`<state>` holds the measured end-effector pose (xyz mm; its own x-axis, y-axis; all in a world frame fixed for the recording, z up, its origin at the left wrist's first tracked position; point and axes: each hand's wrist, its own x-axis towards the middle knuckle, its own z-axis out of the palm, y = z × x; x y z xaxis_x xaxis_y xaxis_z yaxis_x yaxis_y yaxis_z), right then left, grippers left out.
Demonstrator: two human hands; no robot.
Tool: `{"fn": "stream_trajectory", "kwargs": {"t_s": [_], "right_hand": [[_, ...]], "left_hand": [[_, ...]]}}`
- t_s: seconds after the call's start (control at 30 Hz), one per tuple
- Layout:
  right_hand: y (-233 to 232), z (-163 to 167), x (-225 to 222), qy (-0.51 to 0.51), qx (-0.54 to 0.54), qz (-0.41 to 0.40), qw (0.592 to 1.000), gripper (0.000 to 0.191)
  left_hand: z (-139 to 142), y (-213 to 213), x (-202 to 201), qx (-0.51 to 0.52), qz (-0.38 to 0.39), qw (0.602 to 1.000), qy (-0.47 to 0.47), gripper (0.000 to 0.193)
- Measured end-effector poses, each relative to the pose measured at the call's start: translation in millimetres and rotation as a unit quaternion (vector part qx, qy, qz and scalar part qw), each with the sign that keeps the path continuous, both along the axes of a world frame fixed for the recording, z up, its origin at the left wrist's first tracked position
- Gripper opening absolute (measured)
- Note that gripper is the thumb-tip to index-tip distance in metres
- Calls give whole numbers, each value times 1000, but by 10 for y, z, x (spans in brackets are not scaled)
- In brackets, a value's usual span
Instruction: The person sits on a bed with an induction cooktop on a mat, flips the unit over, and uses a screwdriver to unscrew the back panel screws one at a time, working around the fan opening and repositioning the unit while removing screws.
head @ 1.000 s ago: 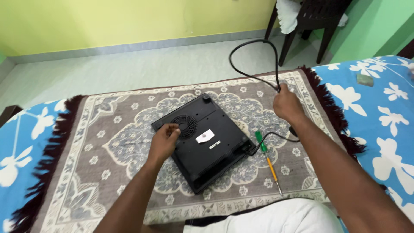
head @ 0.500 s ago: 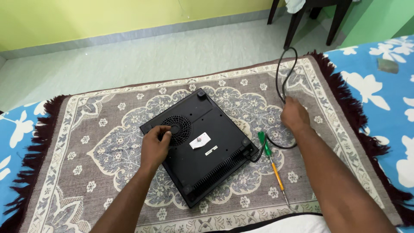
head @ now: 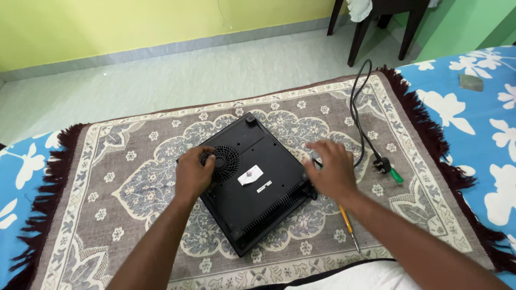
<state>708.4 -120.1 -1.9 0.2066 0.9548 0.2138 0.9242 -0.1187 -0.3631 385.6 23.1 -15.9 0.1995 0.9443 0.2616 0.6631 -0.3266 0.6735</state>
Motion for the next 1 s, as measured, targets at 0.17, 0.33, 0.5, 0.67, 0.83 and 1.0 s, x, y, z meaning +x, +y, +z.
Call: {"fn": "stream_trajectory", "kwargs": {"t_s": [0.17, 0.33, 0.5, 0.67, 0.83, 1.0], "right_hand": [[-521, 145, -446, -134, 63, 276, 950, 59], [-574, -5, -728, -163, -90, 357, 915, 83], [-414, -191, -702, -194, -163, 340, 906, 85], [-419, -278, -646, -237, -159, 347, 893, 91], [-351, -257, -607, -241, -161, 359, 887, 86], [-267, -230, -527, -268, -134, 375, 877, 77]], "left_hand": [[-46, 355, -18, -24, 12, 993, 114, 38], [-185, 678, 20, -22, 14, 981, 192, 60], [-220, 781, 29, -151, 14, 963, 223, 70], [-208, 687, -27, -155, 13, 961, 230, 65], [-125, 620, -132, -200, 15, 953, 229, 65], [-125, 459, -326, -220, 18, 954, 204, 68]]}}
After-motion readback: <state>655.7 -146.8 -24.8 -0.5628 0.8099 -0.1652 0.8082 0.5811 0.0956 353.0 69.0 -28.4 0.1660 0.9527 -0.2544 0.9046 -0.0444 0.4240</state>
